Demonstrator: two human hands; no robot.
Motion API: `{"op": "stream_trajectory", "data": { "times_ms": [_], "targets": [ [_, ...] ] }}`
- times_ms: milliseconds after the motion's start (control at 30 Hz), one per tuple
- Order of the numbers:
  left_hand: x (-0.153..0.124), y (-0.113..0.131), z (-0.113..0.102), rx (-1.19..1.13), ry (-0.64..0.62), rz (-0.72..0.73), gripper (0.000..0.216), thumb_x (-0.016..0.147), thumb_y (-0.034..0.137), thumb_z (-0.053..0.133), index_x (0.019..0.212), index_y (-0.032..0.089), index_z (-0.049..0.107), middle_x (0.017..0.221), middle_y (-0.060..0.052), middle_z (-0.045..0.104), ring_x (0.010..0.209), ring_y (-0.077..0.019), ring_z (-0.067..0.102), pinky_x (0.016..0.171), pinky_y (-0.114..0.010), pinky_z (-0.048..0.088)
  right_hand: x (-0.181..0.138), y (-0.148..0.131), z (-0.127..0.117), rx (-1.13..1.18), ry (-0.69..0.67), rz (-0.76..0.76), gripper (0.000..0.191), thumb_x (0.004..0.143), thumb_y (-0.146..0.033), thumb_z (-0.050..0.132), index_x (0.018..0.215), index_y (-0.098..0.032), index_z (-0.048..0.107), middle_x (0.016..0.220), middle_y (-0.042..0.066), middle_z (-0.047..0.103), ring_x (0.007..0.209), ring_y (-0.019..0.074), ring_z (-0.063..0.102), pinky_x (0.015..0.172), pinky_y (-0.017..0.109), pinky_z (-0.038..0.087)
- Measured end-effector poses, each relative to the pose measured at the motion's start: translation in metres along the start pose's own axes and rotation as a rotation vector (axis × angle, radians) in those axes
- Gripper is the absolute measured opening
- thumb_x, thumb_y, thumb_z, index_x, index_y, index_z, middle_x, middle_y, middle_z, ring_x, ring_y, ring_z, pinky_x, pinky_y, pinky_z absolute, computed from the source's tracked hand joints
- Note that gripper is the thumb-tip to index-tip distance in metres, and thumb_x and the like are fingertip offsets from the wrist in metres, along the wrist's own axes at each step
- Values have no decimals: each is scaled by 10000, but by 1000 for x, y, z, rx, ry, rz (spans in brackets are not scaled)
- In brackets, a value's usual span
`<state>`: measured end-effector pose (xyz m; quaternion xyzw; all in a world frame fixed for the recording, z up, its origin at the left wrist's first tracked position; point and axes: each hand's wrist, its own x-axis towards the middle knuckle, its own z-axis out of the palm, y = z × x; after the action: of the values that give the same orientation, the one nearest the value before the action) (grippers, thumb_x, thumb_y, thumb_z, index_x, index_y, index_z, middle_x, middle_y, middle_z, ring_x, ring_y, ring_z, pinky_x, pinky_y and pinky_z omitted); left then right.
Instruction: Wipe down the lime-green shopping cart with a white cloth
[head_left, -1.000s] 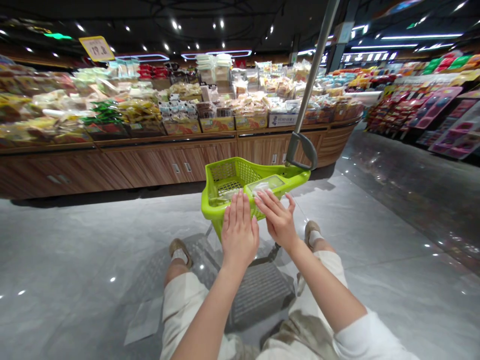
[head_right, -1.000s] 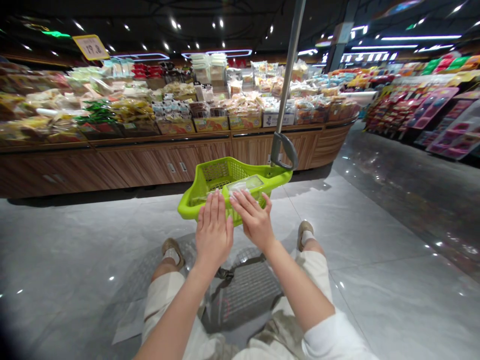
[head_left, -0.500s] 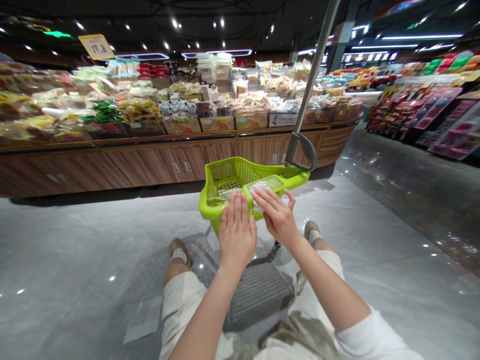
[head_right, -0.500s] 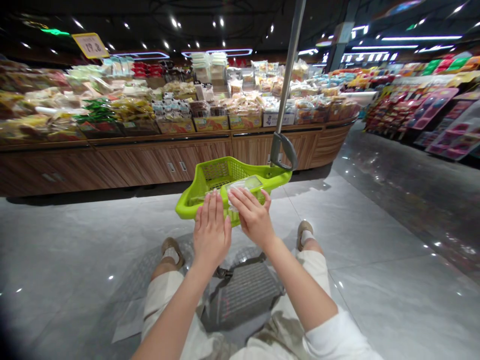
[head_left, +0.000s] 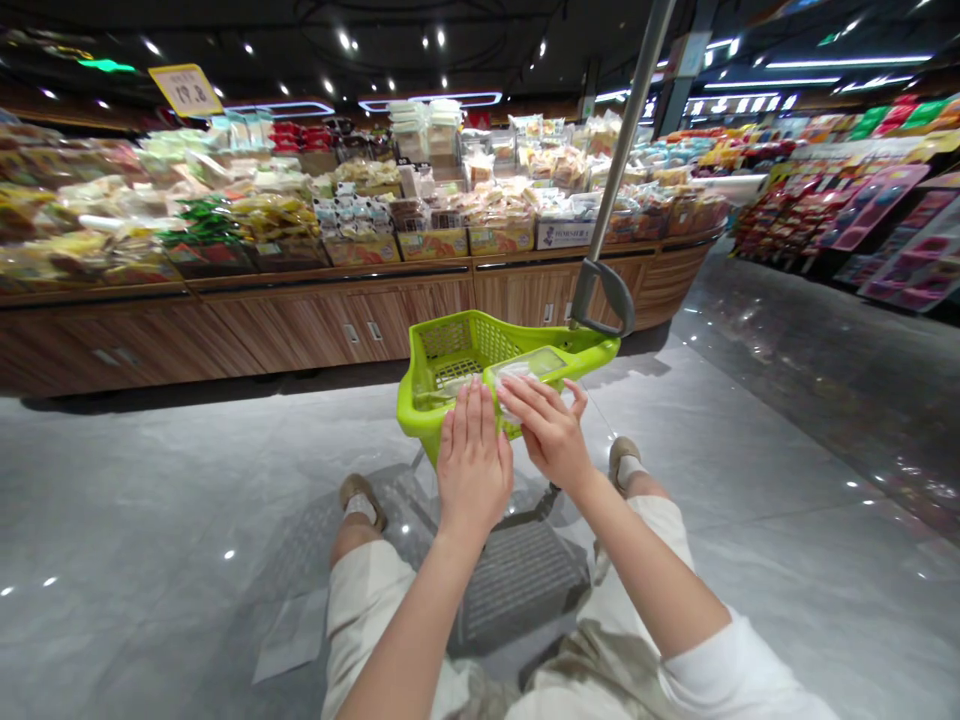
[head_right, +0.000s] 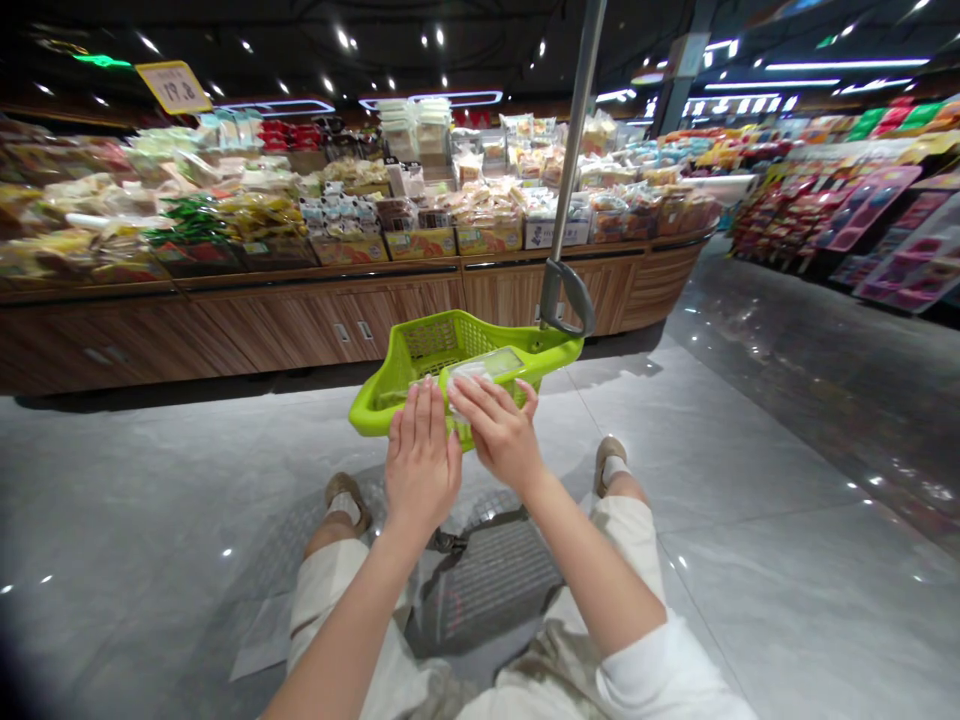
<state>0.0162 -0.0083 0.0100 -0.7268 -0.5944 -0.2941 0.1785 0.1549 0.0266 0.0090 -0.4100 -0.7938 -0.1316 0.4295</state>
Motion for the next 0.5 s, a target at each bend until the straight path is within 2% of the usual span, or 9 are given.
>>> {"op": "stream_trajectory", "data": {
  "times_ms": [67, 133, 233, 300, 400, 433, 500],
  "targets": [
    [-1, -2, -1, 1, 0, 4, 667, 972, 244, 362, 1575, 111, 109, 1633, -118, 245, 1522, -220, 189, 1234, -436, 193, -4, 25, 0, -8, 78, 83, 541, 926, -138, 403, 1407, -362, 512, 1398, -9, 604, 1329, 198, 511, 1175, 435, 105],
    [-1, -1, -2, 1, 0, 11, 666, 975, 252, 362, 1573, 103, 109, 1634, -118, 241, 1524, -221, 182, 1235, -436, 186, -8, 50, 2, -9, 215, 234, 545, 913, -125, 382, 1386, -347, 537, 1384, 13, 615, 1315, 208, 529, 1155, 460, 147],
    [-1, 1, 0, -2, 2, 6, 666, 974, 256, 363, 1571, 93, 116, 1634, -120, 242, 1527, -223, 168, 1239, -431, 172, -14, 56, 11, -8, 350, 375, 563, 921, -126, 339, 1431, -315, 487, 1441, 57, 563, 1375, 227, 474, 1129, 490, 204],
    [0, 3, 2, -4, 6, 3, 664, 973, 253, 362, 1571, 93, 121, 1631, -122, 251, 1526, -224, 170, 1238, -431, 174, -17, 38, 18, -4, 288, 284, 575, 943, -133, 339, 1489, -297, 406, 1487, 77, 510, 1431, 225, 398, 1138, 483, 207],
    [0, 2, 3, -2, 4, 12, 658, 966, 238, 363, 1566, 85, 143, 1631, -125, 252, 1525, -227, 175, 1236, -435, 175, -24, 12, 24, 5, 94, -29, 578, 966, -141, 379, 1522, -295, 347, 1472, 73, 524, 1444, 200, 375, 1181, 450, 160],
    [0, 1, 2, 3, -1, 14, 654, 965, 236, 365, 1564, 79, 154, 1632, -126, 247, 1525, -228, 173, 1237, -434, 173, -26, 10, 25, 0, 61, -105, 574, 970, -138, 389, 1518, -304, 354, 1452, 66, 545, 1431, 192, 396, 1193, 445, 135],
    [0, 0, 1, 12, -7, 12, 646, 968, 239, 366, 1560, 73, 168, 1633, -127, 243, 1526, -225, 170, 1238, -429, 172, -31, 21, 26, -23, 70, -157, 567, 970, -127, 401, 1500, -328, 384, 1423, 55, 575, 1403, 187, 438, 1204, 452, 96]
  ]
}}
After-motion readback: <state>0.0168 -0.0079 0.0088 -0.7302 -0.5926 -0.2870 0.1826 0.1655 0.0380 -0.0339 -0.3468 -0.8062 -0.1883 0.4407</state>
